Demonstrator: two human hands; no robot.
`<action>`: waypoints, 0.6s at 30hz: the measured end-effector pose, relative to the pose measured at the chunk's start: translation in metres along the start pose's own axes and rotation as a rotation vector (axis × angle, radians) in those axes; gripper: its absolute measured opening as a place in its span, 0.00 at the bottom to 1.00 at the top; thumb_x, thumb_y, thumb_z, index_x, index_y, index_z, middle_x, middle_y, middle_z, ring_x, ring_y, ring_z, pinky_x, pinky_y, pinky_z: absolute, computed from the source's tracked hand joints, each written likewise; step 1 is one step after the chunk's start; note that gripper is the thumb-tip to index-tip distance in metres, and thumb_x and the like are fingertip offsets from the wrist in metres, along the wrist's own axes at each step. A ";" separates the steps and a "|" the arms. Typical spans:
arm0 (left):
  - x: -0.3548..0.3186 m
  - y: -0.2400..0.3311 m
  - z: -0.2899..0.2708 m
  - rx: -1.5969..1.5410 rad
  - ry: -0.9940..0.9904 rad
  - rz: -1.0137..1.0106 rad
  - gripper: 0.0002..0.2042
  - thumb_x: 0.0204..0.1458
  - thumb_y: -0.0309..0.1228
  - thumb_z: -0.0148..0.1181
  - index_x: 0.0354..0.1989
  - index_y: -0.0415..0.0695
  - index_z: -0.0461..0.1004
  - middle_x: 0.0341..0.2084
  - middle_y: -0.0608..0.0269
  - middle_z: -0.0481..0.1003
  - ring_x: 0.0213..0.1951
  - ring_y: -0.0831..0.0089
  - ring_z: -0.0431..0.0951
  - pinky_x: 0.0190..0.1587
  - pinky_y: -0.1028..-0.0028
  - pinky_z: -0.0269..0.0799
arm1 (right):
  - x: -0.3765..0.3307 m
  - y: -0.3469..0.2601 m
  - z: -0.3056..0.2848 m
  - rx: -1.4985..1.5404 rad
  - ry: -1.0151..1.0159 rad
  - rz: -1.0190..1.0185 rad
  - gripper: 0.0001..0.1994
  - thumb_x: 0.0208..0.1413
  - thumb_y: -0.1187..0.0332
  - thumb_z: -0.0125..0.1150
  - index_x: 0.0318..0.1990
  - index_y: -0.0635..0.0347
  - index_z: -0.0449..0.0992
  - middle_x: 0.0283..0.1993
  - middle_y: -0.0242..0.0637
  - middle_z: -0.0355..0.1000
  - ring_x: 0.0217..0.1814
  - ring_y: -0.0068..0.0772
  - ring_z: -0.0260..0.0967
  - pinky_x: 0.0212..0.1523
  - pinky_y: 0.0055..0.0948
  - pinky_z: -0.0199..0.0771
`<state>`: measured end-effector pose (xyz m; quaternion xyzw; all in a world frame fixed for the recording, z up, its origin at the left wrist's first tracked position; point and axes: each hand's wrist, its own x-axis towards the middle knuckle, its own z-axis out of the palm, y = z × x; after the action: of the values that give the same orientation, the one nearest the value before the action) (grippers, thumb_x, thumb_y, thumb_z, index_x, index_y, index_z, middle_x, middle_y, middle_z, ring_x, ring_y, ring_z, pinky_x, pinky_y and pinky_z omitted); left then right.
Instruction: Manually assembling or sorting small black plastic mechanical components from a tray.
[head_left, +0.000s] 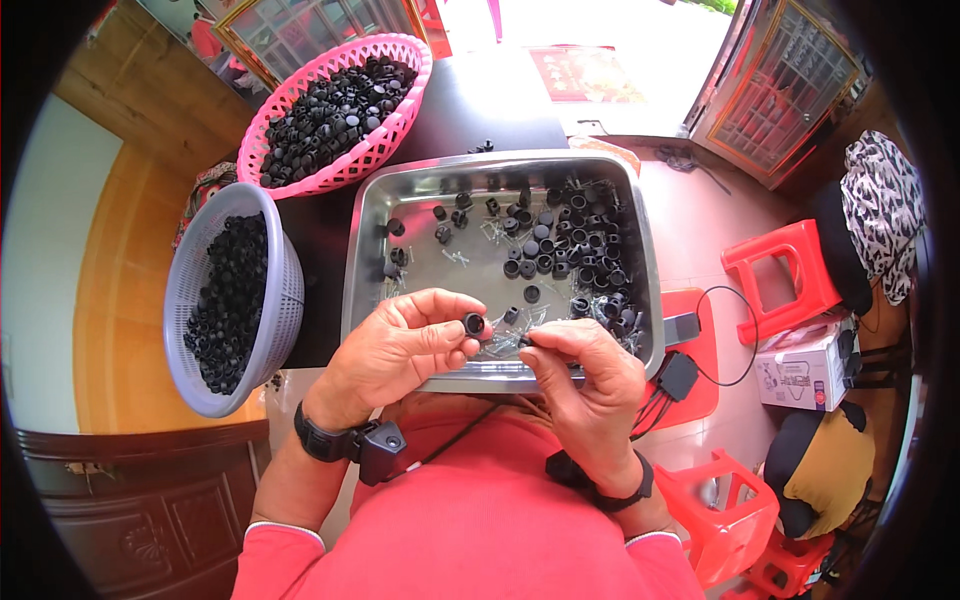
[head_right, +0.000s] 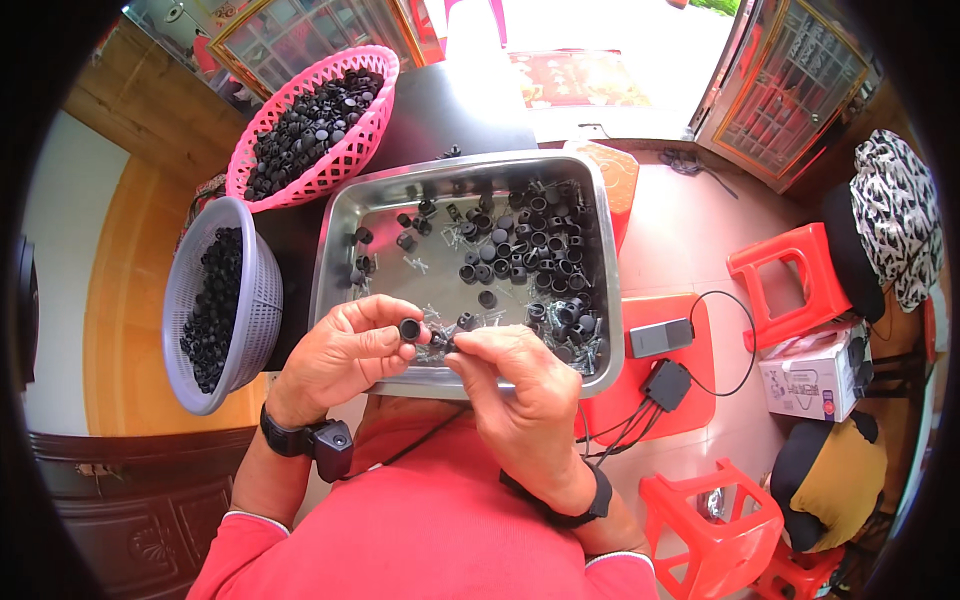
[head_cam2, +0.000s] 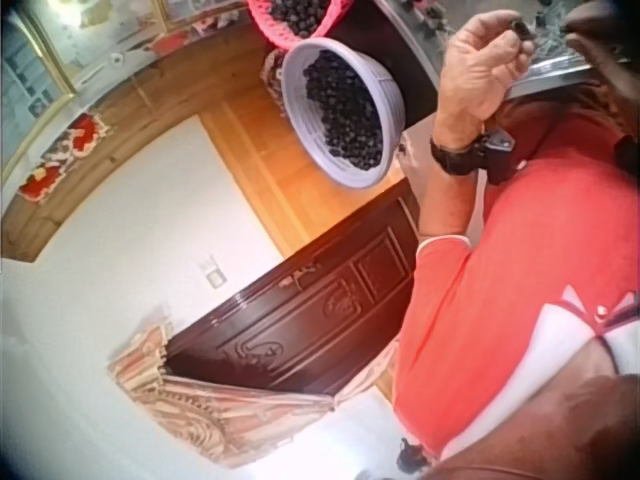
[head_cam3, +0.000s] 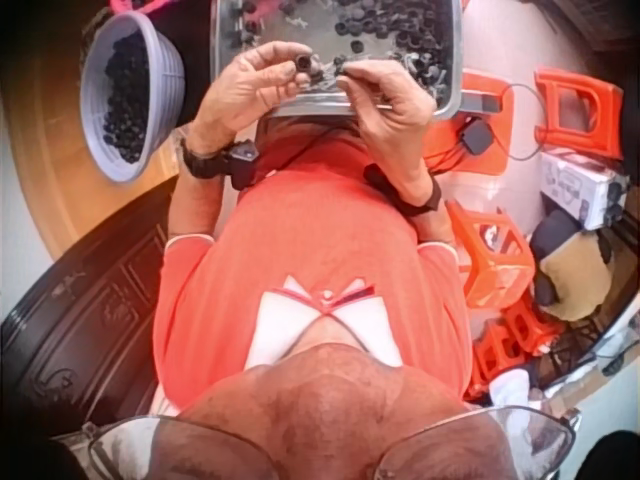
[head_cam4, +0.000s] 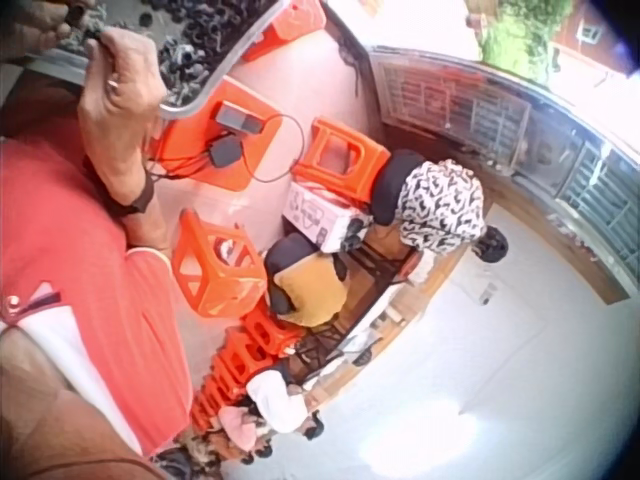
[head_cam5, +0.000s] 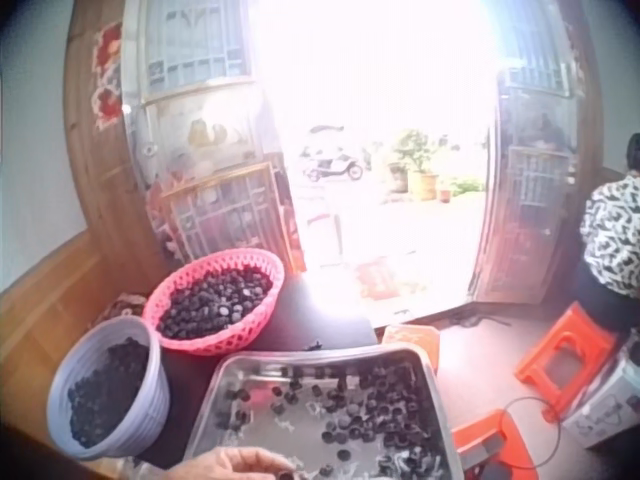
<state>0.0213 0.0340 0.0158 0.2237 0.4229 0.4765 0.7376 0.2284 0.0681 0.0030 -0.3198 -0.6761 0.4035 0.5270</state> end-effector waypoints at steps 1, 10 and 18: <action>-0.001 -0.002 -0.003 -0.069 -0.047 -0.008 0.13 0.56 0.24 0.56 0.50 0.36 0.70 0.40 0.56 0.75 0.38 0.76 0.76 0.43 0.79 0.73 | 0.001 0.000 0.003 -0.002 -0.006 0.004 0.10 0.44 0.82 0.66 0.36 0.65 0.76 0.32 0.41 0.75 0.31 0.34 0.74 0.32 0.26 0.74; 0.001 -0.006 -0.014 -0.250 -0.100 -0.044 0.14 0.59 0.27 0.53 0.52 0.37 0.69 0.40 0.57 0.75 0.36 0.80 0.75 0.42 0.81 0.73 | 0.009 -0.005 0.016 -0.082 -0.069 -0.035 0.10 0.44 0.83 0.66 0.35 0.65 0.76 0.31 0.41 0.74 0.31 0.34 0.74 0.29 0.25 0.74; 0.002 -0.006 -0.018 -0.224 -0.108 -0.021 0.13 0.60 0.27 0.52 0.51 0.37 0.70 0.38 0.57 0.75 0.35 0.81 0.74 0.41 0.82 0.73 | 0.015 -0.004 0.023 -0.076 -0.075 -0.011 0.10 0.44 0.84 0.65 0.36 0.65 0.76 0.32 0.41 0.75 0.31 0.30 0.73 0.29 0.24 0.74</action>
<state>0.0097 0.0319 0.0002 0.1604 0.3291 0.5002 0.7847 0.2027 0.0744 0.0111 -0.3209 -0.7118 0.3863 0.4910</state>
